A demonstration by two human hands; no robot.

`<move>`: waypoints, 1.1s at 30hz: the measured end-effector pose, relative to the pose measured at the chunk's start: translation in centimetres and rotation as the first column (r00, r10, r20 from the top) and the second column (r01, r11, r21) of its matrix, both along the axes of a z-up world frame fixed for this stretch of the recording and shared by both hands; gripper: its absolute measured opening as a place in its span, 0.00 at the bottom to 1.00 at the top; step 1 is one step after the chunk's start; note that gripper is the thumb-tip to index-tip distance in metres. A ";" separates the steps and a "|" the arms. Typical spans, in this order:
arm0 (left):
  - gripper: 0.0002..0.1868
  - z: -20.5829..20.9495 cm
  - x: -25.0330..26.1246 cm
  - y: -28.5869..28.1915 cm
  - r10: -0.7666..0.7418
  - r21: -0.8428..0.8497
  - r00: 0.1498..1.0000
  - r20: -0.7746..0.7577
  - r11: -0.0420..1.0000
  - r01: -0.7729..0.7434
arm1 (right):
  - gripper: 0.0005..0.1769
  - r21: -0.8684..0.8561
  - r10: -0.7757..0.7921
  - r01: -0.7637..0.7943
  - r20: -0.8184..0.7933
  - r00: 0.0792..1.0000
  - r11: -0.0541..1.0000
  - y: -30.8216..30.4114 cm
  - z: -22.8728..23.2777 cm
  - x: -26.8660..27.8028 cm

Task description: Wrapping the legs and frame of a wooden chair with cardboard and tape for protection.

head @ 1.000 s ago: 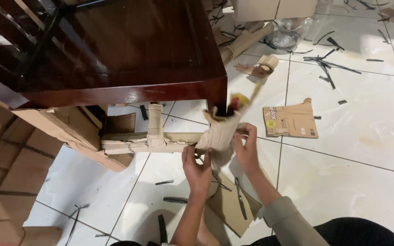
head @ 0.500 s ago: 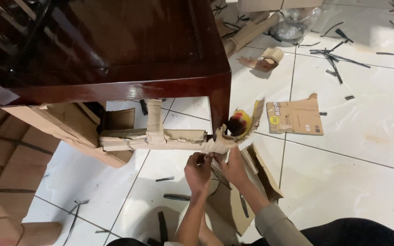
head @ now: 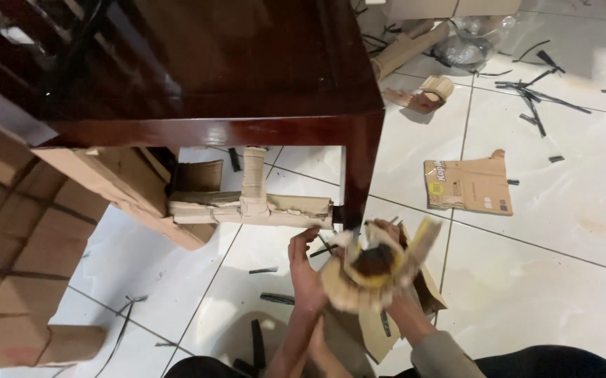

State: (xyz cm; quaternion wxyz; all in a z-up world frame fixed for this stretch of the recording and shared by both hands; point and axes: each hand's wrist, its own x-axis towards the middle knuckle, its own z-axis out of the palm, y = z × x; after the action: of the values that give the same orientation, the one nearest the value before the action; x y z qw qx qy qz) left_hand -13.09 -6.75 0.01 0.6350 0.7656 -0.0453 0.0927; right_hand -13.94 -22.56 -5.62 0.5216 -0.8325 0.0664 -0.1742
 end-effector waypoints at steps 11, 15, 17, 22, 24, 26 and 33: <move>0.15 3.1 0.4 2.5 -0.273 -0.456 0.960 -0.057 0.863 0.219 | 0.56 0.200 0.145 -0.135 -0.035 0.989 0.970 2.6 4.0 -3.4; 0.10 5.7 0.7 1.7 -0.234 -0.531 0.965 -0.116 0.836 0.139 | 0.42 0.336 0.053 -0.043 -0.020 0.998 0.941 2.1 2.2 -3.7; 0.12 6.0 0.9 1.0 -0.211 -0.576 0.978 0.000 0.799 0.172 | 0.45 0.222 -0.108 0.066 0.185 0.977 0.973 1.5 2.3 -3.9; 0.18 3.2 2.1 0.0 0.214 -0.508 0.955 -0.205 0.811 -0.291 | 0.46 0.548 -0.314 0.195 0.131 0.940 0.814 -3.3 -1.7 -0.8; 0.29 2.0 2.9 0.1 0.317 -0.458 0.886 -0.338 0.767 -0.449 | 0.45 0.651 -0.288 0.170 0.078 0.955 0.740 -3.1 1.8 0.7; 0.53 1.1 4.0 0.4 0.270 -0.475 0.872 -0.409 0.752 -0.456 | 0.45 0.816 -0.208 0.246 -0.158 0.965 0.523 -1.3 8.0 1.9; 0.67 0.3 8.5 -2.9 0.273 -0.446 0.806 -0.526 0.717 -0.535 | 0.65 0.664 0.089 0.344 -0.527 0.846 0.664 -5.0 4.3 10.6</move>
State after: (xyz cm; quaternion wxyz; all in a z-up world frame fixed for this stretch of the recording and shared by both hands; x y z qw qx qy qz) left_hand -4.61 -9.62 0.34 0.7921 0.5285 0.2963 0.0738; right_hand -3.29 -27.53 -1.29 0.7599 -0.5575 0.3288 0.0599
